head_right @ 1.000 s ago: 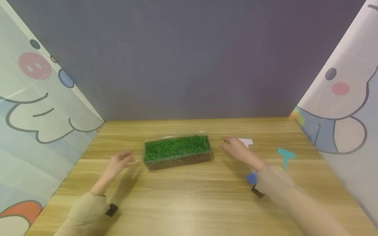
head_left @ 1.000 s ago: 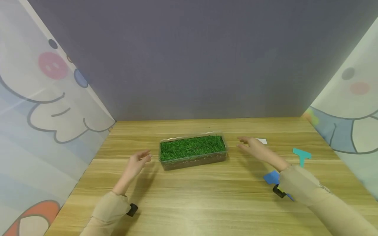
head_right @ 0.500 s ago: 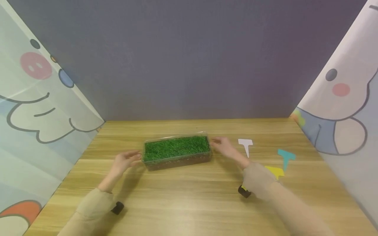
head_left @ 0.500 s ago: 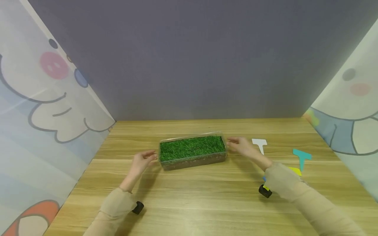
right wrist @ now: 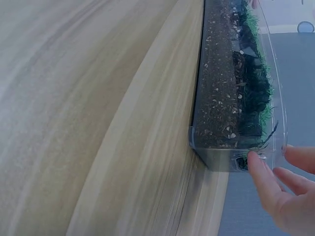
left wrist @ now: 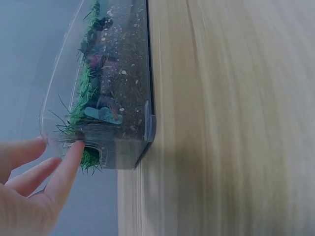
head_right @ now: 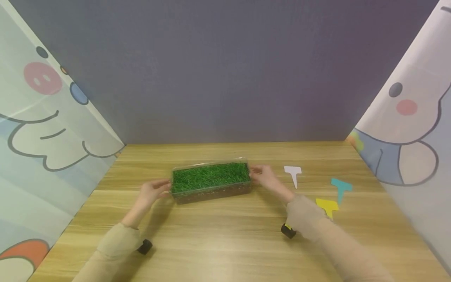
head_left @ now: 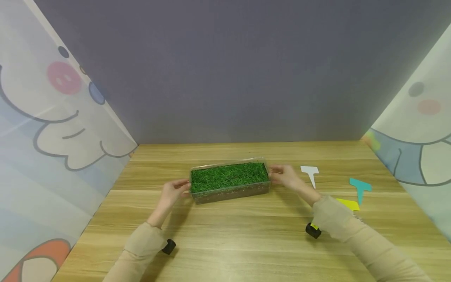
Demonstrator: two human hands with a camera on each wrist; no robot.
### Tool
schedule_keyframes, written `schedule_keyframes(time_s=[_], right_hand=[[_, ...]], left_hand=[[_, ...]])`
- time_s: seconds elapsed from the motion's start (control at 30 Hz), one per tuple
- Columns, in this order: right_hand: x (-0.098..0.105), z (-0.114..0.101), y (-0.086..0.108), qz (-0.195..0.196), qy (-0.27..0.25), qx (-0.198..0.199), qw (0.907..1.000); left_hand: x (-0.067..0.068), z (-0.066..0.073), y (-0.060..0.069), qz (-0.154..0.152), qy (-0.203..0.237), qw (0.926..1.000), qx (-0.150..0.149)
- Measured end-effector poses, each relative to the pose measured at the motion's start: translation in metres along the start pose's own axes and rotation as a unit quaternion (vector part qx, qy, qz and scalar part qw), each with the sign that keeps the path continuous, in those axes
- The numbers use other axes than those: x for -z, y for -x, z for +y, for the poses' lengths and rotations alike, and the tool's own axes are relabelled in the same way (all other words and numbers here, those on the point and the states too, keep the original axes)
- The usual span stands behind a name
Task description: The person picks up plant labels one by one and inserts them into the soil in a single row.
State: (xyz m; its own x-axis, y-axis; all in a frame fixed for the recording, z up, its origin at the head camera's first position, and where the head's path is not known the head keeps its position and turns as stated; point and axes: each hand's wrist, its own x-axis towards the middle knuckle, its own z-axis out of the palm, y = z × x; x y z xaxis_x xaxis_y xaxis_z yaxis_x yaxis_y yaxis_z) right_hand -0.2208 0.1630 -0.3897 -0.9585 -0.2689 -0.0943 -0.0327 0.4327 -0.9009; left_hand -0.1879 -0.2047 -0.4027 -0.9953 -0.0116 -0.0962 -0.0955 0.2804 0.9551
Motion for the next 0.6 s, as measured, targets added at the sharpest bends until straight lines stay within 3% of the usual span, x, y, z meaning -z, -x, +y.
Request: schedule_keyframes(time_s=[0.6], right_hand=[[-0.0021, -0.0015, 0.0003, -0.004, -0.012, -0.005, 0.9999]], left_hand=[[-0.0062, 0.0039, -0.0021, 0.020, -0.008, 0.9997, 0.014]])
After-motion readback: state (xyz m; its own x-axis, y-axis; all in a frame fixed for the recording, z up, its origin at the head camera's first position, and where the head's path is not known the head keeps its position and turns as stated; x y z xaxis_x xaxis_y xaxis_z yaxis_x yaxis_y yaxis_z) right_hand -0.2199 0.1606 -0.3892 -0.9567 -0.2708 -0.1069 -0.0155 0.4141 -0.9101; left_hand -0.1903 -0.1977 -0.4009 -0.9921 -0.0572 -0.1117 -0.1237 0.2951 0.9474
